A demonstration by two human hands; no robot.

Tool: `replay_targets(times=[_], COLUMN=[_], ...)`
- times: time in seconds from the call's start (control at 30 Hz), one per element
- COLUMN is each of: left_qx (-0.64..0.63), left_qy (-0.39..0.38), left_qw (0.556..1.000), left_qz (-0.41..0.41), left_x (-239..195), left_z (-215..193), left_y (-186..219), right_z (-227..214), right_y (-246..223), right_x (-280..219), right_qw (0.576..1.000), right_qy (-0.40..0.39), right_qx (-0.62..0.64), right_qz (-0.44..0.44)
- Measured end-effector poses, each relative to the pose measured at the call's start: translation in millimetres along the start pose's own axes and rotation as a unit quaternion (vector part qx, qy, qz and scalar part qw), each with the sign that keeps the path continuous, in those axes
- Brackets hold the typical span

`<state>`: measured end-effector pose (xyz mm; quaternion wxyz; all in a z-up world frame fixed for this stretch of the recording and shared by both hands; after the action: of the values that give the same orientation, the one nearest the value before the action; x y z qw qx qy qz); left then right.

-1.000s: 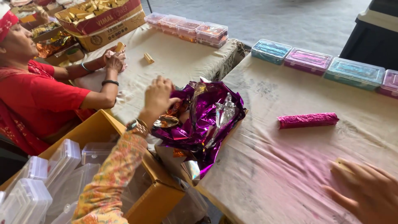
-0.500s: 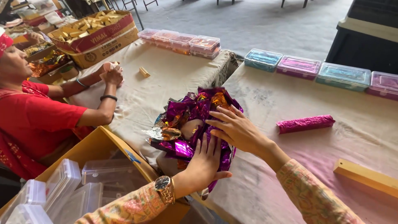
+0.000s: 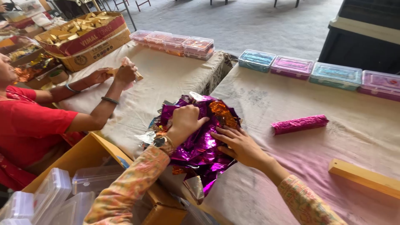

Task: The person wipes two wooden blocks with a cloth, then wraps one block in purple metallic foil. The person repeats the process with a second block, wiping it and wrapping it in foil. The wrapped blocks are placed on the table.

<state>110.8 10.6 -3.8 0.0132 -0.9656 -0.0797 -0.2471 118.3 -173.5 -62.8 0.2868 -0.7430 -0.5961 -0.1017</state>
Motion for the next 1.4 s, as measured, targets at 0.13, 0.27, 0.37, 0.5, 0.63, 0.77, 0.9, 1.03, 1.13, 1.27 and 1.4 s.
replay_targets(times=[0.13,0.27,0.37,0.5,0.63,0.77,0.9,1.03,1.13,1.27,1.4], left_qx=[0.052,-0.023,-0.102,-0.271,-0.312,-0.084,-0.022,-0.030,-0.064,-0.071,-0.035], left_qy=[0.029,0.001,-0.043,-0.095,-0.070,-0.033,-0.145,-0.213,-0.221,-0.221,-0.233], left_qw=[0.998,0.999,0.991,0.958,0.946,0.996,0.989,0.976,0.972,0.970,0.966], left_qz=[0.030,-0.036,-0.081,0.024,0.048,0.002,-0.003,0.017,0.045,0.079,0.105], left_x=[1.1,1.1,-0.7,-6.0,-20.4,-43.2,-63.6,-65.9,-61.9,-43.4,-37.8], left_z=[31.4,-5.8,-12.6,29.7,-6.6,-23.6,-0.7,17.1,23.7,17.1,43.0], left_y=[5.7,15.1,10.4,-7.2,2.7,-21.8,-43.9,-67.6,-73.6,-57.1,-59.2], right_z=[0.0,-4.7,-2.3,-13.4,-41.7,-45.0,-3.1,3.8,6.7,4.4,-4.5], right_y=[-0.2,0.3,11.0,6.2,-20.0,-44.4,-27.1,-22.5,-21.1,-28.1,-42.7], right_x=[-7.5,-7.2,2.0,22.1,46.4,71.6,85.8,82.7,83.2,88.0,87.5], right_qw=[1.000,1.000,0.997,0.992,0.979,0.977,0.994,0.995,0.996,0.994,0.984], right_qy=[0.004,0.007,-0.002,0.058,0.191,0.181,0.039,0.027,0.011,-0.009,-0.010], right_qx=[-0.003,0.027,0.073,0.027,-0.071,0.023,0.067,0.011,0.000,-0.040,-0.111], right_qz=[-0.001,0.005,0.036,0.107,-0.012,-0.111,-0.073,-0.093,-0.085,-0.102,-0.136])
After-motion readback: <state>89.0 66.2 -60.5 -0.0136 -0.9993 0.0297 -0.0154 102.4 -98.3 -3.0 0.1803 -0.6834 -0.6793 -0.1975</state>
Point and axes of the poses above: each hand's wrist, its own x-axis towards the middle knuckle, its own z-axis out of the palm, y = z × x, the point moved 7 cm from there along x, towards the middle knuckle, and after that the axes turned 7 degrees about y, right-handed, at the moved point
